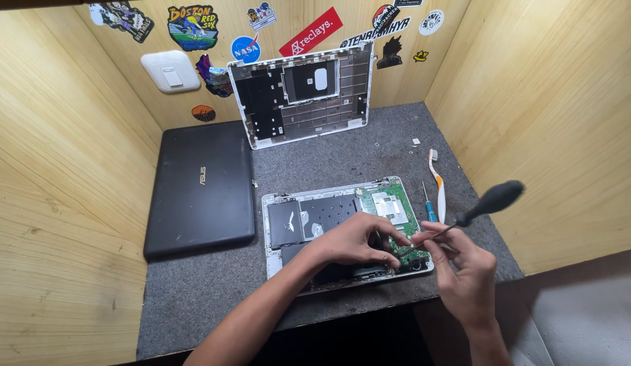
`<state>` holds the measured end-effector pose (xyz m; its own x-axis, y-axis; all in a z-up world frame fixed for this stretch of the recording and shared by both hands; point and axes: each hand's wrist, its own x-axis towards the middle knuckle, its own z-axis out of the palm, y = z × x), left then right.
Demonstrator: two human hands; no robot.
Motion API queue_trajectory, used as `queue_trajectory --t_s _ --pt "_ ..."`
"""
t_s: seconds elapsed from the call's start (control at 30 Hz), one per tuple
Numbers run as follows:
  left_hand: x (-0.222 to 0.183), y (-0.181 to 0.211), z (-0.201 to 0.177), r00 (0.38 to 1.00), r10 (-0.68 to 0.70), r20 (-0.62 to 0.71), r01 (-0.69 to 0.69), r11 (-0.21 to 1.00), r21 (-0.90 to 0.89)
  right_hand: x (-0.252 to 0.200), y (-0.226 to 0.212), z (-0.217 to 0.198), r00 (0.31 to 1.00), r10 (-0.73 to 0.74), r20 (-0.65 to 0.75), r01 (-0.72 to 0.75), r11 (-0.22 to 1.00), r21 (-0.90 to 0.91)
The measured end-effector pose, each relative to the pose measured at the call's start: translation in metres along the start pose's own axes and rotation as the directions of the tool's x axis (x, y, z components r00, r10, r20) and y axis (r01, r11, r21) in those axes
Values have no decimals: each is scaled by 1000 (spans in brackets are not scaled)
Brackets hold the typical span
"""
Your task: Disassembling a laptop by removing screws from the back cover, prying it open, and removing internal components like the motherboard.
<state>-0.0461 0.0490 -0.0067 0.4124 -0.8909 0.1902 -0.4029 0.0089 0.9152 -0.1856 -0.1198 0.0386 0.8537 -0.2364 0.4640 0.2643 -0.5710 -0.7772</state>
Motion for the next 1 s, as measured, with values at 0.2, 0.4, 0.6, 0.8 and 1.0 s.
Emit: queue_trajectory --t_s 0.2,0.4,0.6,0.8,1.0 --pt "3 7 0 997 -78 -11 79 980 183 -5 1 3 994 -22 -103 26 999 36" --pt "3 2 0 990 -39 -138 66 979 193 -21 15 5 930 -117 -348 166 980 112" --pt "10 -8 -18 912 -69 -405 181 952 247 -21 87 -10 885 -227 -407 232 972 -37" --pt "43 -22 -60 786 -213 -580 452 838 305 -21 98 4 885 -95 -455 179 973 144" --pt "63 -39 -79 693 -377 -614 566 813 139 -15 95 -2 895 -34 -445 133 972 192"
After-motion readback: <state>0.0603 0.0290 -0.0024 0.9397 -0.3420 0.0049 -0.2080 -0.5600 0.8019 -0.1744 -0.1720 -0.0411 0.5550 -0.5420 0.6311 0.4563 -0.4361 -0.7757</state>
